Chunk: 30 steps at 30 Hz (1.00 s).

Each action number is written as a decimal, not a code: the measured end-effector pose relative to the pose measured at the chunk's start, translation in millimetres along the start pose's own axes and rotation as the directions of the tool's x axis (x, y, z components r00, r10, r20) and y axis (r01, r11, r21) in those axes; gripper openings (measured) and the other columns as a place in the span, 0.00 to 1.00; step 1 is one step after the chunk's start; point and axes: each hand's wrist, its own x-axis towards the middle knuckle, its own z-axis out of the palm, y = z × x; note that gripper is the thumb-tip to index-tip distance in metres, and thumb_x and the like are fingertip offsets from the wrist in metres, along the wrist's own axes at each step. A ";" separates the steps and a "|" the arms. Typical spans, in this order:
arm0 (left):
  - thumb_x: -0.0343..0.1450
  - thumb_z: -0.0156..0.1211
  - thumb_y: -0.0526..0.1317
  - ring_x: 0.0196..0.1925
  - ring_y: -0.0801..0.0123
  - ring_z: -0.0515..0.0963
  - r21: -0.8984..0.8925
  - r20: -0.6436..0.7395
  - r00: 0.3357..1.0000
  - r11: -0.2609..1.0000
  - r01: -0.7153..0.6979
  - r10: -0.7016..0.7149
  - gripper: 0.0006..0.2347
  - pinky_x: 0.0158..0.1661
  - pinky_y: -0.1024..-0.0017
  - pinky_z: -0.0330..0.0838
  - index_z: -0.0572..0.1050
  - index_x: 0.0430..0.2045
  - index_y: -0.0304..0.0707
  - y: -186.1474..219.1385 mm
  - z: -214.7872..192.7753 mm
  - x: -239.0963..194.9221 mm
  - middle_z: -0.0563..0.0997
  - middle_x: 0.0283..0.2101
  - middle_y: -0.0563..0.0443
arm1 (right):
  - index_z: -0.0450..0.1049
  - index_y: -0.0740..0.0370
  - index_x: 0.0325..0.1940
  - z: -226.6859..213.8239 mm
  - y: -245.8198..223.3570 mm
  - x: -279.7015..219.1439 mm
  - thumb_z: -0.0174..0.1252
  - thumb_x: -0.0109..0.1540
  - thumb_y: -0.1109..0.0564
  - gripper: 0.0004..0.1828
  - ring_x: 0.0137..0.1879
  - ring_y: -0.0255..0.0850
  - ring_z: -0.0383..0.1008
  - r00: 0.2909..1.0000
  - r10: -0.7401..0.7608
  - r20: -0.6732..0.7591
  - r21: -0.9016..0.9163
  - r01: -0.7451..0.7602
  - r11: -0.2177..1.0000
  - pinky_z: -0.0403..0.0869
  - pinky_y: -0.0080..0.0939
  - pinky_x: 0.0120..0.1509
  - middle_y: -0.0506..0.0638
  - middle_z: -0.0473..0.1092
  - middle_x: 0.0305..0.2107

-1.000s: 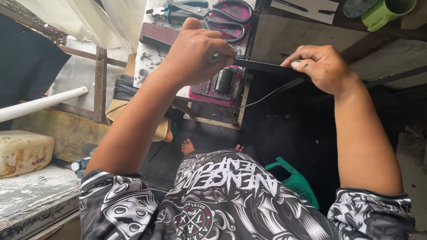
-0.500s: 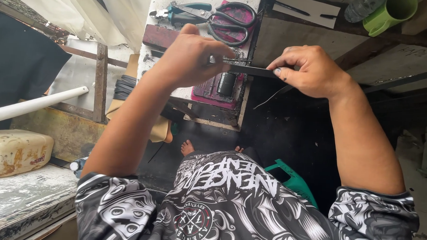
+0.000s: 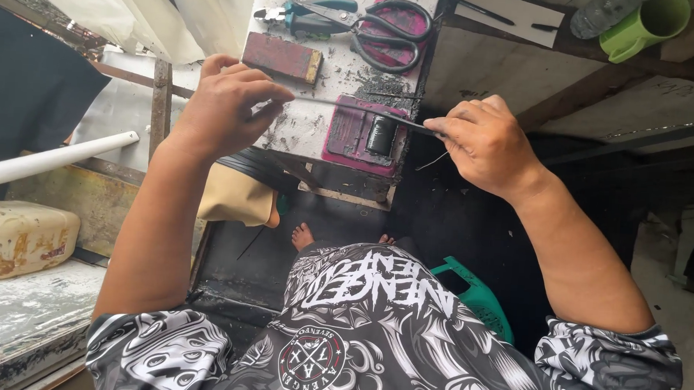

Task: The person smooths a black rubber strip using a sanding block and then rubs it on a small grinding machine. Finally, the person attaches the strip to a black sheet using clothespins.

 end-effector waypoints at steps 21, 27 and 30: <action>0.78 0.65 0.46 0.45 0.61 0.79 0.155 -0.069 0.997 0.987 -0.028 0.040 0.03 0.65 0.50 0.52 0.85 0.41 0.58 -42.4 32.3 15.2 0.83 0.41 0.58 | 0.84 0.58 0.49 -13.9 -4.0 8.1 0.67 0.64 0.71 0.13 0.39 0.41 0.74 0.993 0.081 0.084 -0.054 -0.077 0.996 0.64 0.45 0.52 0.46 0.75 0.35; 0.76 0.72 0.41 0.33 0.62 0.79 0.058 -0.101 0.994 0.998 -0.034 0.040 0.04 0.58 0.60 0.57 0.80 0.34 0.54 -42.0 6.6 -12.8 0.81 0.35 0.61 | 0.85 0.59 0.50 -8.5 -10.7 7.9 0.69 0.65 0.69 0.12 0.39 0.42 0.74 0.999 -0.005 0.045 -0.145 0.011 0.989 0.65 0.45 0.50 0.48 0.75 0.36; 0.78 0.68 0.38 0.34 0.61 0.76 0.004 -0.066 0.998 1.000 -0.018 0.018 0.03 0.57 0.61 0.57 0.80 0.37 0.51 -40.1 -0.3 -24.1 0.79 0.37 0.58 | 0.84 0.59 0.53 -3.5 -15.2 8.8 0.67 0.65 0.69 0.13 0.38 0.44 0.72 0.998 -0.052 0.030 -0.196 0.057 0.979 0.66 0.45 0.49 0.48 0.74 0.36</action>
